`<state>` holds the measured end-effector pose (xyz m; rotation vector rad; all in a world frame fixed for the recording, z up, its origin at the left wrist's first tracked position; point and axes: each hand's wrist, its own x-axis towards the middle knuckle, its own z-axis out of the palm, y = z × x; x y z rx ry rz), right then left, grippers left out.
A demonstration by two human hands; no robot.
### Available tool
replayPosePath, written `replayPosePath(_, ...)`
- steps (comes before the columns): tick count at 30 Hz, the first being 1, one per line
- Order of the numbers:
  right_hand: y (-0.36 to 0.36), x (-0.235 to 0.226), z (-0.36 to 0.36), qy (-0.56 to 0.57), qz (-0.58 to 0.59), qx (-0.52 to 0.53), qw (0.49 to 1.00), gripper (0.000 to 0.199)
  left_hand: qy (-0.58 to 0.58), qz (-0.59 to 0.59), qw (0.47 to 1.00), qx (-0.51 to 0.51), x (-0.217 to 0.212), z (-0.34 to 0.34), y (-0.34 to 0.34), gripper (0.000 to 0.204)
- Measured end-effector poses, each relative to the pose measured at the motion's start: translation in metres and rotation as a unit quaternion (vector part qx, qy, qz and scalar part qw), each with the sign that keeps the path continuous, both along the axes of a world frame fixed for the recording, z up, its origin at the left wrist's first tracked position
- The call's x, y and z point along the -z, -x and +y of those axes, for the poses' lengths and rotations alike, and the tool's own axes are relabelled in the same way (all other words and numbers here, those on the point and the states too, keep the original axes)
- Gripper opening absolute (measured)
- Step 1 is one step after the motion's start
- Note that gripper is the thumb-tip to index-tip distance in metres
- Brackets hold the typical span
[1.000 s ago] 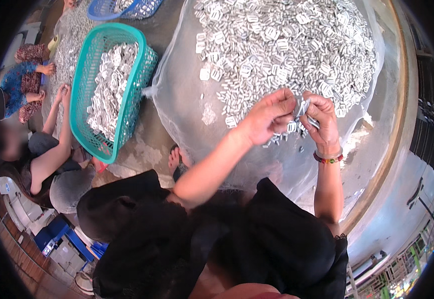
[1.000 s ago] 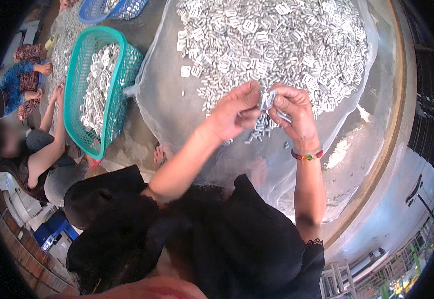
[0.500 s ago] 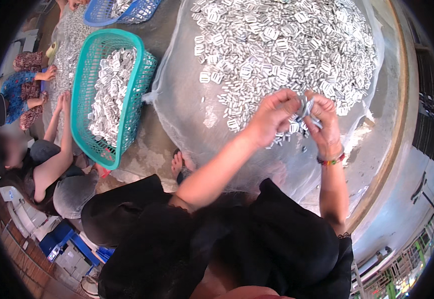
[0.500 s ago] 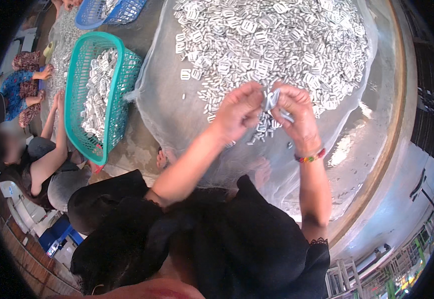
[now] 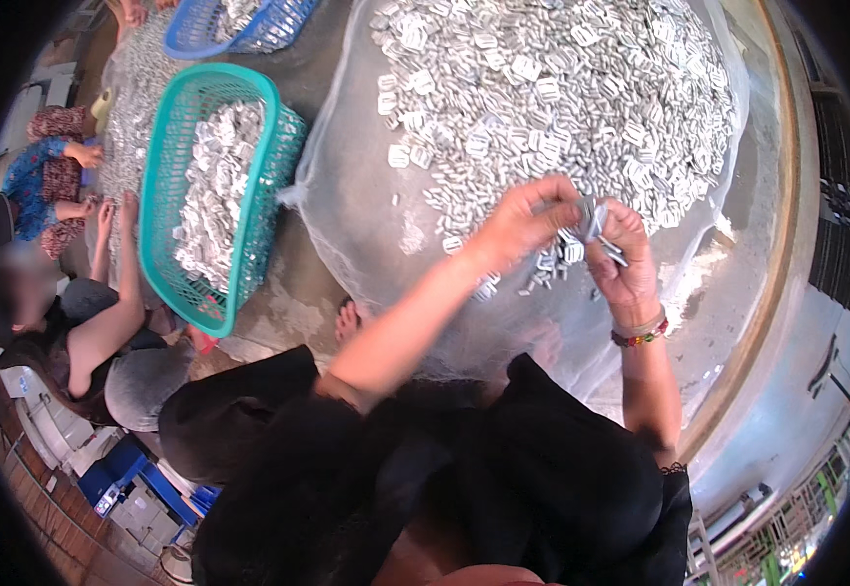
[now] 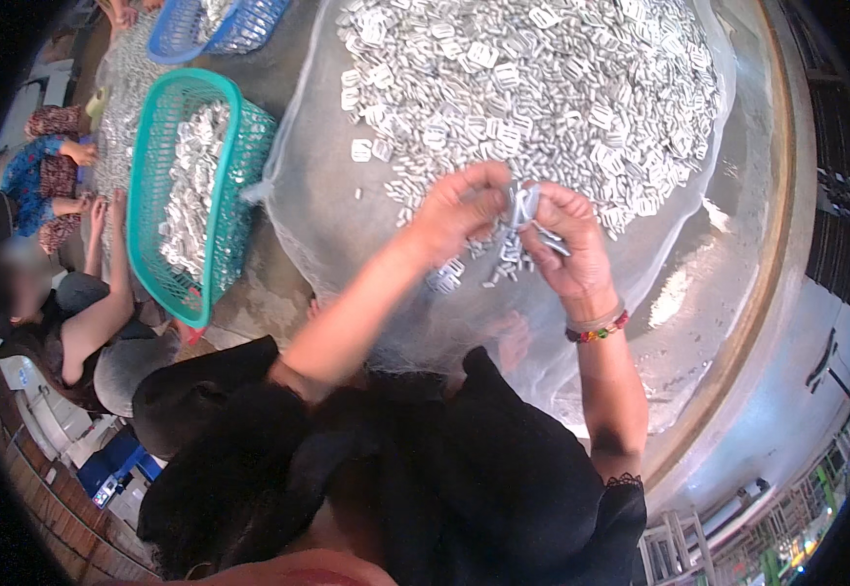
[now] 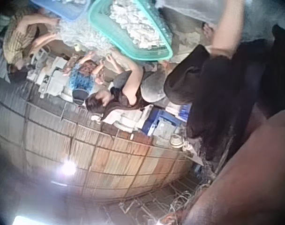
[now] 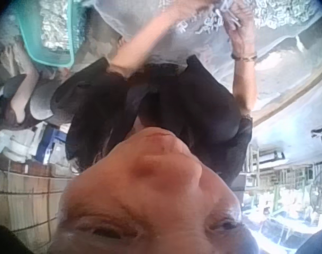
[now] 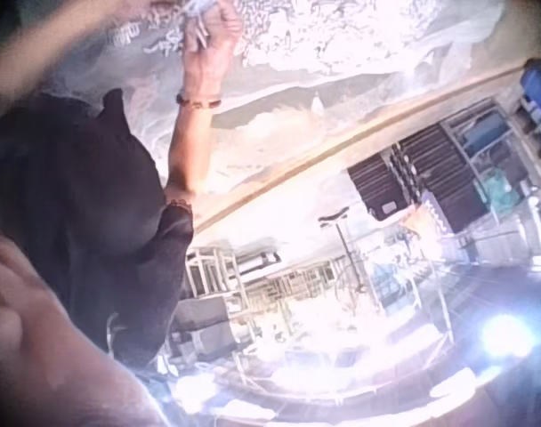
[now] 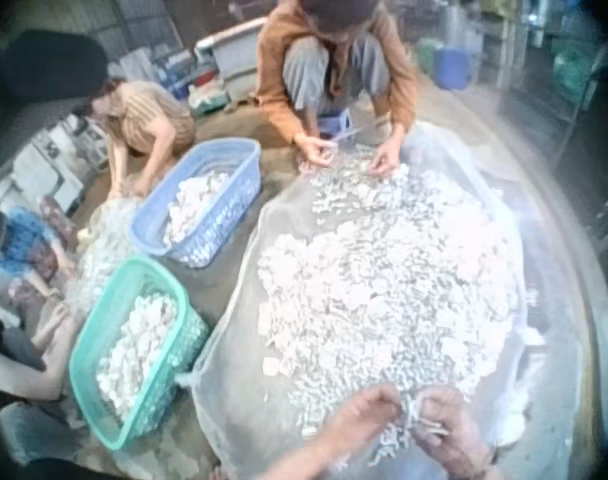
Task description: The person sits on the floor and sorts small white rectangular objects from a large pile into a green basket. They handle the items one by one, occasionally using pliers to adjust or separate them.
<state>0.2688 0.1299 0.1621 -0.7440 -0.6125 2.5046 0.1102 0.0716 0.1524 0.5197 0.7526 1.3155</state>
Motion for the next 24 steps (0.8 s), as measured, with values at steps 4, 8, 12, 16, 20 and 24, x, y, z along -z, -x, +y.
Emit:
replayPosePath(4,0.001,-0.011,0.002,-0.023,-0.043,0.026,0.998,0.018,-0.114,0.092,0.989,-0.003,0.012,0.014,0.013,0.010)
replayPosePath(8,-0.002,-0.002,0.003,-0.004,0.022,0.011,1.000,0.020,-0.017,0.071,0.997,0.009,0.012,0.002,0.001,0.011)
replayPosePath(12,0.000,-0.019,-0.005,0.061,0.000,0.040,0.997,0.020,-0.124,0.119,0.985,0.025,0.005,0.022,0.014,0.012)
replayPosePath(16,-0.003,-0.003,-0.011,0.102,0.028,0.031,0.994,0.020,-0.036,0.071,0.997,0.006,0.022,0.000,0.003,0.014)
replayPosePath(20,-0.006,-0.012,-0.012,0.134,0.046,0.070,0.987,0.017,-0.133,0.125,0.981,0.059,0.012,0.029,0.011,0.013)
replayPosePath(24,-0.006,-0.009,-0.017,0.177,0.025,0.053,0.982,0.012,-0.149,0.293,0.944,0.002,0.025,0.022,0.023,0.015)
